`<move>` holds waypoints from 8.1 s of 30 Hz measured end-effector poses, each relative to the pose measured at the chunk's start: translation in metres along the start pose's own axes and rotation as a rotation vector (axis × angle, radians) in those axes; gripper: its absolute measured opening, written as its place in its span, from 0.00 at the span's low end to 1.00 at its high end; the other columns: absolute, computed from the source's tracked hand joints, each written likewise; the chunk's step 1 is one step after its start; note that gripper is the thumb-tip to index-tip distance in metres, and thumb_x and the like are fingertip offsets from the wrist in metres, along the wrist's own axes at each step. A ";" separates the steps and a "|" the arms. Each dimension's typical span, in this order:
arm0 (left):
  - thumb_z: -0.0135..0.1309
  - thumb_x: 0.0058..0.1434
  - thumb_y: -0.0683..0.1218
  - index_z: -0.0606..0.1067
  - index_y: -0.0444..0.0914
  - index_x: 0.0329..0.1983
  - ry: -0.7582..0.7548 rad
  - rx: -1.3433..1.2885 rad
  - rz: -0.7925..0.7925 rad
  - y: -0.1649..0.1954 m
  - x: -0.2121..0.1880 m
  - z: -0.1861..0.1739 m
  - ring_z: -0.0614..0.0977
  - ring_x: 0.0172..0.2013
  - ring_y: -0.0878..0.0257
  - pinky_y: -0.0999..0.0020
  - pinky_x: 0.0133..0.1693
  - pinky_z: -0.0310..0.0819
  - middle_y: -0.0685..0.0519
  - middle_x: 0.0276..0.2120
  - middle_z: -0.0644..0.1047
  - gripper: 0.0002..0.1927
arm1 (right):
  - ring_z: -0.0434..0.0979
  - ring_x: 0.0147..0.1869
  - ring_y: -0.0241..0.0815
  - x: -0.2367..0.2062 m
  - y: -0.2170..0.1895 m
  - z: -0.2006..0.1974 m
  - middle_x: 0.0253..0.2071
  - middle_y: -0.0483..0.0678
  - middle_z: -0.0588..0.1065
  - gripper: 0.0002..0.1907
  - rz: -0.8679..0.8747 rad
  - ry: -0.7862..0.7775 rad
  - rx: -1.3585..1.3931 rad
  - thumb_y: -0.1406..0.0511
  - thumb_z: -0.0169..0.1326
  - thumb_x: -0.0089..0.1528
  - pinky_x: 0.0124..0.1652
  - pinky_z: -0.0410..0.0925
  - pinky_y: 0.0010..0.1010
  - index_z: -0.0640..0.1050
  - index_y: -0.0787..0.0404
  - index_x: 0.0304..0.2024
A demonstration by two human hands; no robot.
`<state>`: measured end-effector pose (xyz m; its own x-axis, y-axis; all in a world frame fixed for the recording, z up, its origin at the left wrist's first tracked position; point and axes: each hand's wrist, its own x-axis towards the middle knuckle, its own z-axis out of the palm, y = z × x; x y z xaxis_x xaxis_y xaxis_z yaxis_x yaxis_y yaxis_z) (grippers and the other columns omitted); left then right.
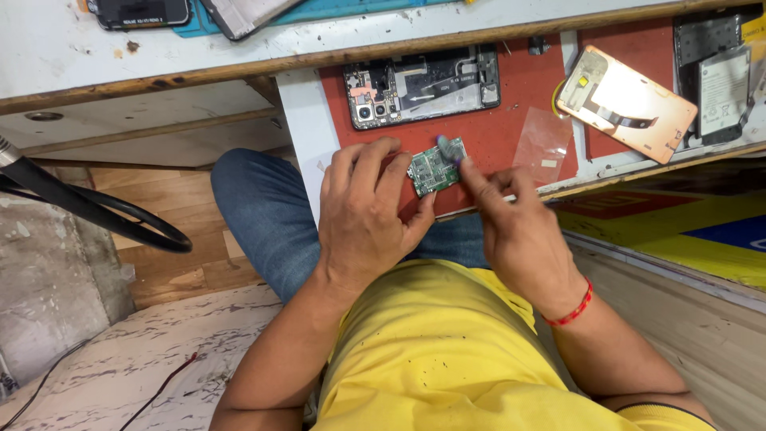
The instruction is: The person handles a smartphone battery, peels off its protective film, and secures it with rubber bands. Then the person uses a small tool to scrape and clean a circuit board on the workbench.
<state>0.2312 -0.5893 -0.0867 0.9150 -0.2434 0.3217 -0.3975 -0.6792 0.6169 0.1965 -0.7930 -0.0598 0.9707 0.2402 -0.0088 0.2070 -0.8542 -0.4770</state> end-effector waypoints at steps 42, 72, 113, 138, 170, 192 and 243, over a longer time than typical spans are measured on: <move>0.69 0.49 0.51 0.78 0.34 0.46 0.001 0.019 0.007 0.000 0.007 -0.001 0.74 0.52 0.48 0.52 0.51 0.69 0.47 0.53 0.74 0.24 | 0.79 0.41 0.62 0.004 -0.001 -0.006 0.47 0.56 0.73 0.29 0.119 -0.074 0.040 0.74 0.51 0.62 0.37 0.72 0.49 0.71 0.54 0.67; 0.70 0.53 0.54 0.79 0.36 0.46 -0.013 0.067 0.018 0.005 0.009 0.002 0.74 0.51 0.49 0.53 0.49 0.69 0.49 0.52 0.75 0.24 | 0.79 0.37 0.61 -0.012 0.006 -0.001 0.47 0.56 0.73 0.35 0.097 -0.138 0.088 0.75 0.49 0.58 0.36 0.72 0.49 0.69 0.50 0.68; 0.69 0.55 0.52 0.78 0.33 0.48 -0.014 0.049 0.042 0.007 0.004 -0.004 0.74 0.51 0.49 0.53 0.50 0.70 0.47 0.52 0.75 0.24 | 0.77 0.41 0.58 -0.006 -0.003 -0.013 0.44 0.56 0.72 0.29 0.072 -0.036 0.067 0.75 0.51 0.63 0.38 0.71 0.46 0.74 0.52 0.66; 0.67 0.52 0.50 0.77 0.32 0.49 0.030 0.063 0.036 0.018 0.005 -0.001 0.75 0.51 0.47 0.52 0.52 0.70 0.46 0.51 0.75 0.24 | 0.77 0.37 0.64 -0.011 0.003 -0.011 0.48 0.57 0.71 0.35 0.064 -0.194 0.091 0.75 0.49 0.57 0.35 0.71 0.51 0.70 0.52 0.67; 0.70 0.50 0.48 0.75 0.36 0.40 0.025 -0.034 -0.037 0.009 -0.002 -0.001 0.73 0.51 0.49 0.53 0.52 0.68 0.48 0.49 0.73 0.20 | 0.78 0.39 0.62 -0.006 -0.001 -0.007 0.47 0.56 0.72 0.30 0.032 -0.083 0.050 0.74 0.51 0.61 0.36 0.72 0.50 0.72 0.52 0.67; 0.68 0.54 0.48 0.78 0.35 0.46 0.055 0.019 0.050 0.008 0.002 -0.001 0.77 0.50 0.51 0.55 0.51 0.70 0.49 0.48 0.77 0.20 | 0.78 0.38 0.60 0.001 -0.002 -0.004 0.46 0.57 0.73 0.30 0.030 -0.182 0.088 0.74 0.51 0.60 0.34 0.72 0.48 0.71 0.54 0.67; 0.69 0.53 0.48 0.79 0.35 0.43 0.030 0.078 0.054 0.023 0.014 0.003 0.77 0.48 0.51 0.55 0.49 0.70 0.50 0.46 0.78 0.18 | 0.79 0.40 0.58 0.003 0.014 -0.022 0.48 0.55 0.71 0.31 0.116 -0.052 0.157 0.74 0.52 0.62 0.35 0.73 0.46 0.70 0.51 0.68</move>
<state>0.2350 -0.6105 -0.0698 0.8894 -0.2607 0.3754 -0.4386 -0.7179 0.5406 0.2051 -0.8139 -0.0473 0.9784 0.1717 -0.1150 0.0690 -0.7958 -0.6016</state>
